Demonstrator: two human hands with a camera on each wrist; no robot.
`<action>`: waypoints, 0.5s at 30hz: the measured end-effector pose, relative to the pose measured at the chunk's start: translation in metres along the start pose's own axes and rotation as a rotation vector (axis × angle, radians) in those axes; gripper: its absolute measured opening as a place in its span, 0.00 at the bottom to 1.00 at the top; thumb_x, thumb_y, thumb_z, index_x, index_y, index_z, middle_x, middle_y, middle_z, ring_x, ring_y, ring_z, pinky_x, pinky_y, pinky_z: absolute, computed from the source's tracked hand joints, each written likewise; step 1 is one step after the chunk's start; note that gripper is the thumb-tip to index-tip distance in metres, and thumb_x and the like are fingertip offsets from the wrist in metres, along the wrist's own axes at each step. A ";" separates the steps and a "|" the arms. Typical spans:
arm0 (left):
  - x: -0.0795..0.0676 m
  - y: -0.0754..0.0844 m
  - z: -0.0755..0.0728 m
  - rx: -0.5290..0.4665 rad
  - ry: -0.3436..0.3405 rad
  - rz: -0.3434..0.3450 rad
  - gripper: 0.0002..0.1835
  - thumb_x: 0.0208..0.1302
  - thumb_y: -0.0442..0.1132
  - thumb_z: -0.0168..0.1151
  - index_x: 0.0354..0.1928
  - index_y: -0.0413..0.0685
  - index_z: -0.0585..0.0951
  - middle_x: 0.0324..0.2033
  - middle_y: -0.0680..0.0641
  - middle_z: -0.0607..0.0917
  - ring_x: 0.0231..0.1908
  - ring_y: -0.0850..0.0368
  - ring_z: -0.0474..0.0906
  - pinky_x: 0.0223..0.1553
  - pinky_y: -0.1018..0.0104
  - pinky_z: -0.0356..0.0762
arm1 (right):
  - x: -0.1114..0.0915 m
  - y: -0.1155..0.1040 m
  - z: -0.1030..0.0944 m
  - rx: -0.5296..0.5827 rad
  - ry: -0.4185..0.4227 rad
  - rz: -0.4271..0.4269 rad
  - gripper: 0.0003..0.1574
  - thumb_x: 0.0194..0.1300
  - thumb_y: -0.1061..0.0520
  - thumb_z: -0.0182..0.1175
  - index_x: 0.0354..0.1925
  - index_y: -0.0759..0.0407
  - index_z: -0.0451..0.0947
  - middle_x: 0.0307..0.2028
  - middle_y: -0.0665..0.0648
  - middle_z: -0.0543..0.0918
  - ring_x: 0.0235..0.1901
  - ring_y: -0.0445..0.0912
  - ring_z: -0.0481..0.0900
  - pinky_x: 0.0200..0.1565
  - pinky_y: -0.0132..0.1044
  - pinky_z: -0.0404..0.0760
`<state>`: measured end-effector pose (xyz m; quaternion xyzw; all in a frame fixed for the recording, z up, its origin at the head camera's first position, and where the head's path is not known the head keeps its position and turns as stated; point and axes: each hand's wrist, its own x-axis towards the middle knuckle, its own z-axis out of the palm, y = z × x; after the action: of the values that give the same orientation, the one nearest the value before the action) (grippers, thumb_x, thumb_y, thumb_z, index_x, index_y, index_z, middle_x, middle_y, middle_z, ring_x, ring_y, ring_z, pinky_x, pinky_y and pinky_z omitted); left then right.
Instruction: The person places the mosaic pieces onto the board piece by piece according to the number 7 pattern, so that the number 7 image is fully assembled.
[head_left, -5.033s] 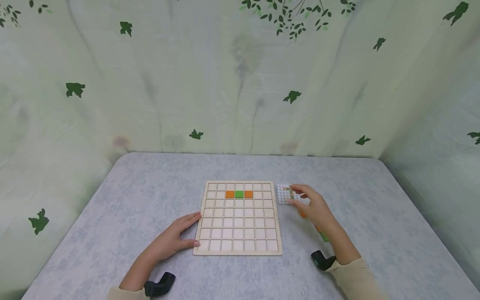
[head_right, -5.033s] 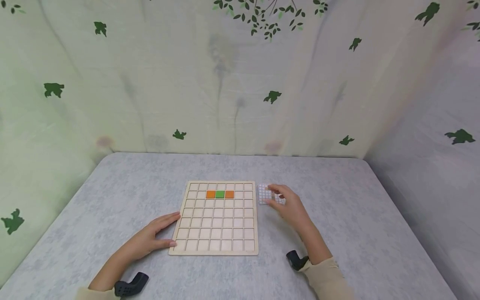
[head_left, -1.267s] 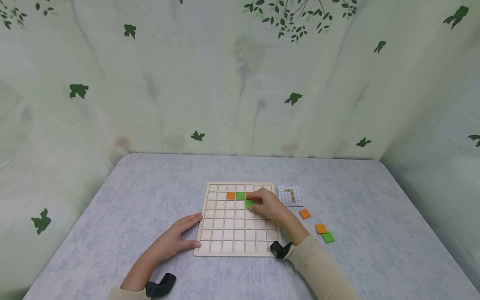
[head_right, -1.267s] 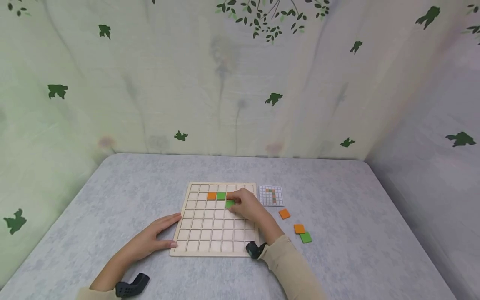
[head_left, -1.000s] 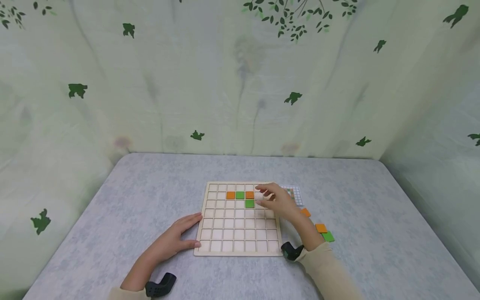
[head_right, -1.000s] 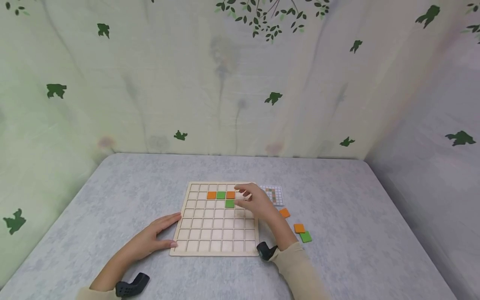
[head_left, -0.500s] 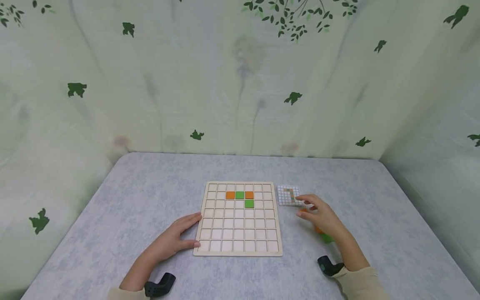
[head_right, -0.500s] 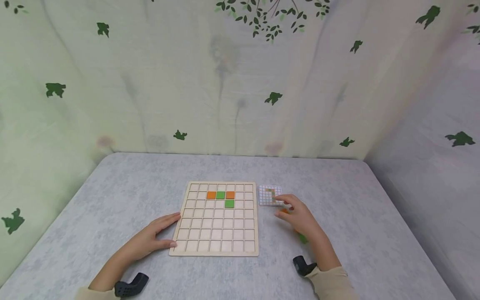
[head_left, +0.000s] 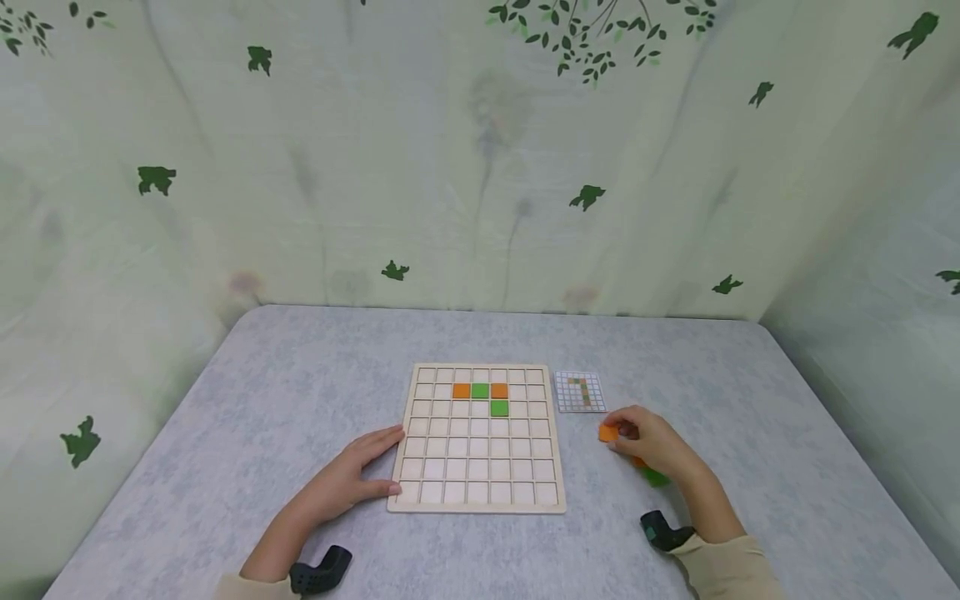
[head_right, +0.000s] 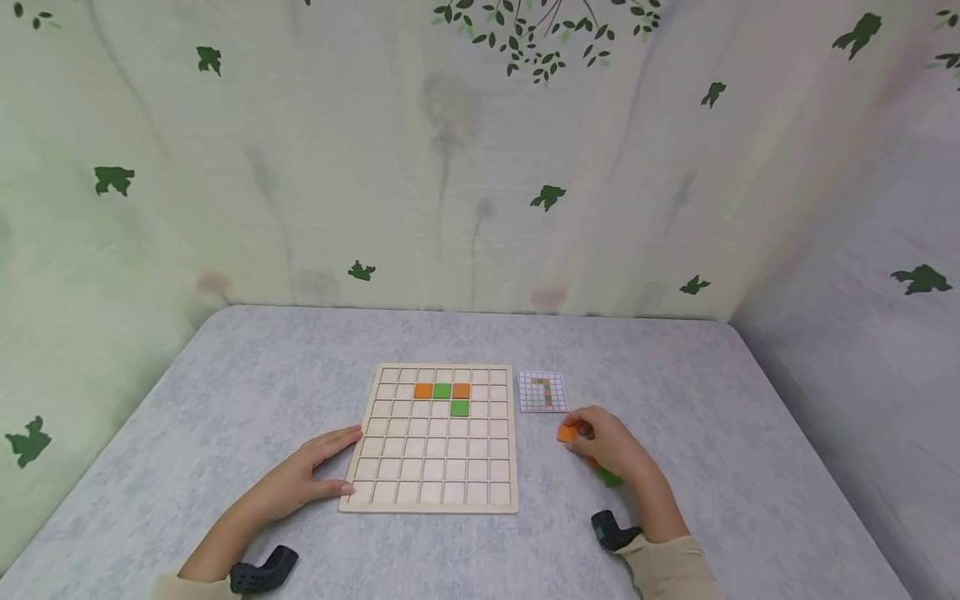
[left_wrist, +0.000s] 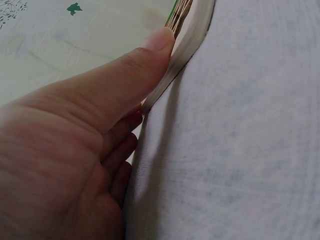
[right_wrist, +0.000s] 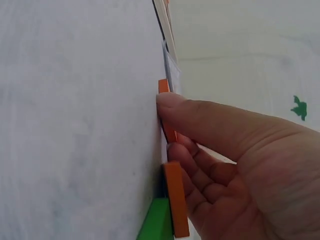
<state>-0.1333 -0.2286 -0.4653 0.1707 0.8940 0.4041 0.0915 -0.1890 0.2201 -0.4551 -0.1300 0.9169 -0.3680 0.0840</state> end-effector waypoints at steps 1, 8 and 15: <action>0.000 0.000 0.000 0.001 0.000 0.000 0.44 0.47 0.54 0.67 0.65 0.45 0.62 0.64 0.44 0.60 0.64 0.41 0.50 0.59 0.42 0.49 | 0.000 -0.001 0.000 -0.013 0.002 0.001 0.17 0.54 0.60 0.65 0.43 0.63 0.77 0.36 0.53 0.74 0.35 0.46 0.70 0.38 0.40 0.73; 0.000 0.000 0.000 0.006 -0.002 -0.017 0.45 0.46 0.55 0.67 0.65 0.46 0.62 0.64 0.45 0.60 0.64 0.42 0.50 0.59 0.42 0.49 | 0.004 -0.017 0.002 -0.003 0.027 -0.073 0.15 0.56 0.61 0.63 0.44 0.62 0.76 0.40 0.53 0.76 0.39 0.48 0.73 0.41 0.41 0.73; 0.000 0.001 0.000 -0.002 0.003 -0.012 0.45 0.46 0.54 0.67 0.65 0.46 0.62 0.64 0.45 0.60 0.64 0.42 0.50 0.59 0.43 0.50 | 0.009 -0.056 0.005 0.050 0.019 -0.268 0.17 0.58 0.61 0.61 0.47 0.61 0.75 0.42 0.52 0.77 0.41 0.47 0.73 0.41 0.40 0.75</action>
<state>-0.1326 -0.2280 -0.4650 0.1647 0.8947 0.4047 0.0928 -0.1864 0.1757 -0.4201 -0.2458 0.8825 -0.4001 0.0285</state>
